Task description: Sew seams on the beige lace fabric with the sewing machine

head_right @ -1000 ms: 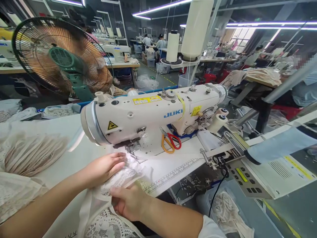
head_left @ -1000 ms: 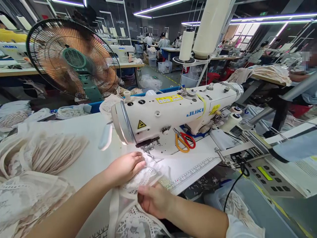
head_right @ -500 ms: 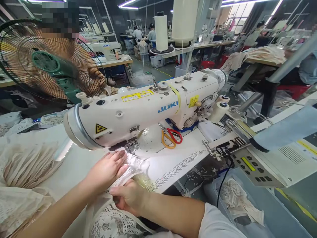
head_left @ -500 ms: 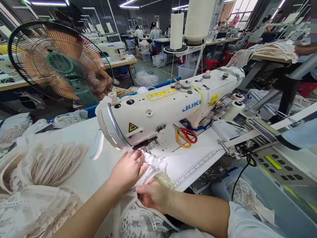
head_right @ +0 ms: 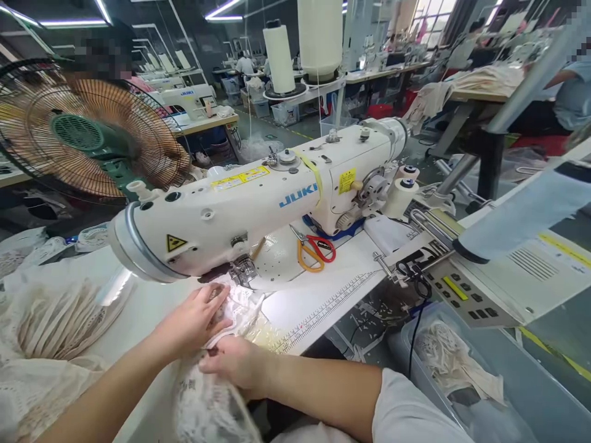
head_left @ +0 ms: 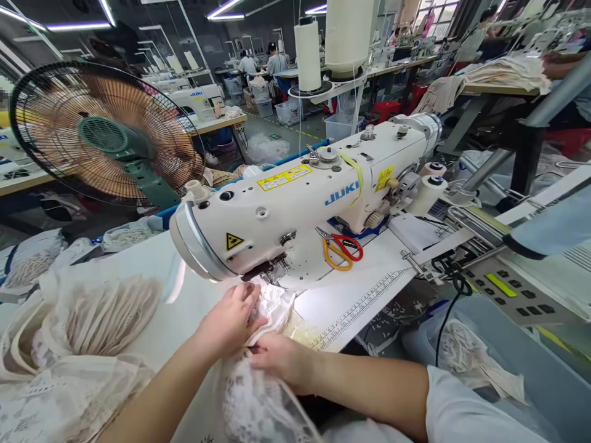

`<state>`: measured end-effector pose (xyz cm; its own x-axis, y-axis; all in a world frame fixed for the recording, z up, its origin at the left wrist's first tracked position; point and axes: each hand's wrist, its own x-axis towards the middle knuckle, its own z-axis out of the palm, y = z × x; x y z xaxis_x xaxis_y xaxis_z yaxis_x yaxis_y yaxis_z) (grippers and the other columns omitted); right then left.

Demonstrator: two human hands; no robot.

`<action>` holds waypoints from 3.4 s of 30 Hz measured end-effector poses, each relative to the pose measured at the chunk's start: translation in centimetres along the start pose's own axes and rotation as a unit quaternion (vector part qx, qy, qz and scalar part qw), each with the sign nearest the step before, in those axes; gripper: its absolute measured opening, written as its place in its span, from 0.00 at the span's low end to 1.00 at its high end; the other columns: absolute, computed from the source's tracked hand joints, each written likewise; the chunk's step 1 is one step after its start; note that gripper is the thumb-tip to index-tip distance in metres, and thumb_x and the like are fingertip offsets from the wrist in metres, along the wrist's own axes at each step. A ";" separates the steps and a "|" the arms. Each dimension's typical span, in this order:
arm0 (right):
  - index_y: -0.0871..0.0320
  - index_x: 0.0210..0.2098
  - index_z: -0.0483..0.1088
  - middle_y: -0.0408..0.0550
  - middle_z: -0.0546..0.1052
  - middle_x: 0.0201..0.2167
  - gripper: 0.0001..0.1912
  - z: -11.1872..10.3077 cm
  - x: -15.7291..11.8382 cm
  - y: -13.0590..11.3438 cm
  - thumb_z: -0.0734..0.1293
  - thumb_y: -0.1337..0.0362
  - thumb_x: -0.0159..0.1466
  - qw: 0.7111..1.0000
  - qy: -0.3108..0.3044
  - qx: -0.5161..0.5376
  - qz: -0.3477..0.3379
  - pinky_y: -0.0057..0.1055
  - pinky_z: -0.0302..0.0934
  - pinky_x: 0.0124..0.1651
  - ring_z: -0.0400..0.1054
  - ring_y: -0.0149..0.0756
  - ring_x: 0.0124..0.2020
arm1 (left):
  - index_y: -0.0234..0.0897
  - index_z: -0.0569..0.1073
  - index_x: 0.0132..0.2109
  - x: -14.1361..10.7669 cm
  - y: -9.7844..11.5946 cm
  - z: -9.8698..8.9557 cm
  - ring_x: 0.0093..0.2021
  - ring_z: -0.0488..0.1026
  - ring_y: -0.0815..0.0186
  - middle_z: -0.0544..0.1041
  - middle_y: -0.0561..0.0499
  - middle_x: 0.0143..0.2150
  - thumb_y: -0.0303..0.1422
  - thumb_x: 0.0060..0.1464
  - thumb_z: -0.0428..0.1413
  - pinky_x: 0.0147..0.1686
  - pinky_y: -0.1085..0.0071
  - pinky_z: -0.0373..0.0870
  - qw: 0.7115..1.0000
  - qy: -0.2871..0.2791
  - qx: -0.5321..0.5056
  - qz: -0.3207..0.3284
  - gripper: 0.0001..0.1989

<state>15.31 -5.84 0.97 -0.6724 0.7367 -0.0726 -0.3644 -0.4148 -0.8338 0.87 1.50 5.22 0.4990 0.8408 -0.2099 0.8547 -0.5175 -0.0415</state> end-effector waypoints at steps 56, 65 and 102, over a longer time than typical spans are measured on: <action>0.60 0.37 0.72 0.50 0.70 0.30 0.09 -6.3 1.1 -1.7 0.62 0.68 0.60 0.444 0.168 -0.831 -0.290 0.34 0.49 0.33 0.56 0.38 0.32 | 0.39 0.74 0.42 0.5 -1.4 3.7 0.44 0.71 0.62 0.77 0.47 0.41 0.29 0.62 0.45 0.53 0.58 0.62 0.935 0.290 -0.065 0.193 0.13; 0.61 0.37 0.72 0.50 0.68 0.30 0.09 -6.5 1.1 -1.4 0.61 0.69 0.60 0.452 0.168 -0.820 -0.309 0.34 0.48 0.34 0.54 0.38 0.32 | 0.37 0.75 0.43 1.2 -2.7 3.4 0.43 0.71 0.60 0.77 0.45 0.42 0.29 0.62 0.43 0.46 0.61 0.66 0.942 0.289 -0.040 0.164 0.15; 0.57 0.37 0.76 0.45 0.79 0.31 0.12 -2.2 -1.6 -2.8 0.60 0.68 0.62 0.724 0.182 -0.665 -0.031 0.27 0.62 0.36 0.72 0.34 0.33 | 0.38 0.70 0.43 -2.1 -0.7 2.0 0.28 0.68 0.62 0.71 0.51 0.28 0.32 0.51 0.44 0.26 0.70 0.60 0.948 0.148 -0.258 -0.112 0.14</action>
<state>18.82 -4.69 2.23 -0.3781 0.9244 0.0503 0.7187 0.3273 -0.6134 -1.04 -0.23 3.76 0.2503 0.9676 0.0340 0.8621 -0.2387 0.4470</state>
